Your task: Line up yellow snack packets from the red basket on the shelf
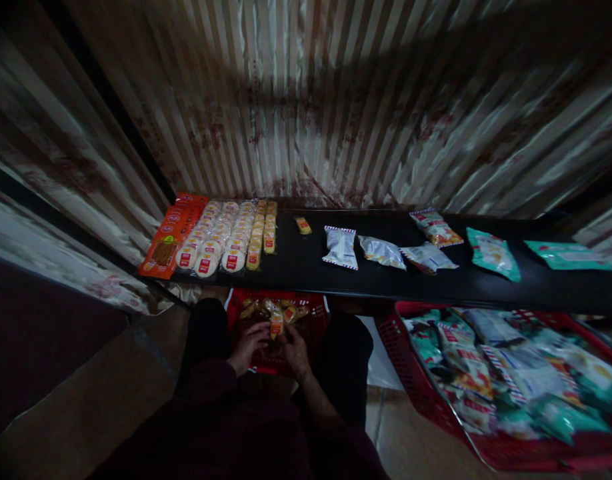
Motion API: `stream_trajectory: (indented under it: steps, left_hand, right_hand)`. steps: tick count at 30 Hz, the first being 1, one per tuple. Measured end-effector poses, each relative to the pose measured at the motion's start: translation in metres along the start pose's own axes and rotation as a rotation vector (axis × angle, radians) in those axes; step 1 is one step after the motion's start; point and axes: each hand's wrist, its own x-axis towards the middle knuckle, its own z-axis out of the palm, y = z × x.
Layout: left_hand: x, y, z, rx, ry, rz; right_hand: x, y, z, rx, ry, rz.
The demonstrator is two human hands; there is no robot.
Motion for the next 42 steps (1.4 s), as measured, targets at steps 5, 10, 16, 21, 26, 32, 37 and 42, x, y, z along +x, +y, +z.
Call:
stream_trajectory:
  steps: [5, 10, 16, 21, 26, 32, 37, 42]
  left_hand:
    - [-0.002, 0.012, 0.005, -0.015, 0.004, 0.045]
    - [-0.005, 0.025, 0.010, -0.024, 0.018, 0.090]
    - [-0.006, 0.038, 0.018, -0.011, 0.042, 0.139]
    - [-0.005, 0.048, 0.024, 0.005, 0.053, 0.170]
    - [-0.006, 0.058, 0.029, 0.050, 0.045, 0.213]
    - [-0.005, 0.076, 0.035, 0.080, 0.045, 0.279]
    - [-0.002, 0.089, 0.040, 0.092, 0.034, 0.360]
    - [0.004, 0.095, 0.043, 0.118, 0.057, 0.394]
  right_hand:
    - [0.004, -0.011, 0.001, -0.081, 0.033, -0.054]
    - [0.006, -0.019, 0.004, -0.125, 0.059, -0.115]
    - [0.009, -0.038, 0.006, -0.202, 0.121, -0.210]
    - [0.010, -0.045, 0.003, -0.345, 0.152, -0.302]
    - [0.013, -0.054, 0.003, -0.428, 0.187, -0.365]
    - [0.022, -0.075, 0.006, -0.506, 0.221, -0.392]
    - [0.032, -0.093, 0.007, -0.479, 0.244, -0.446]
    - [0.040, -0.113, 0.010, -0.493, 0.258, -0.427]
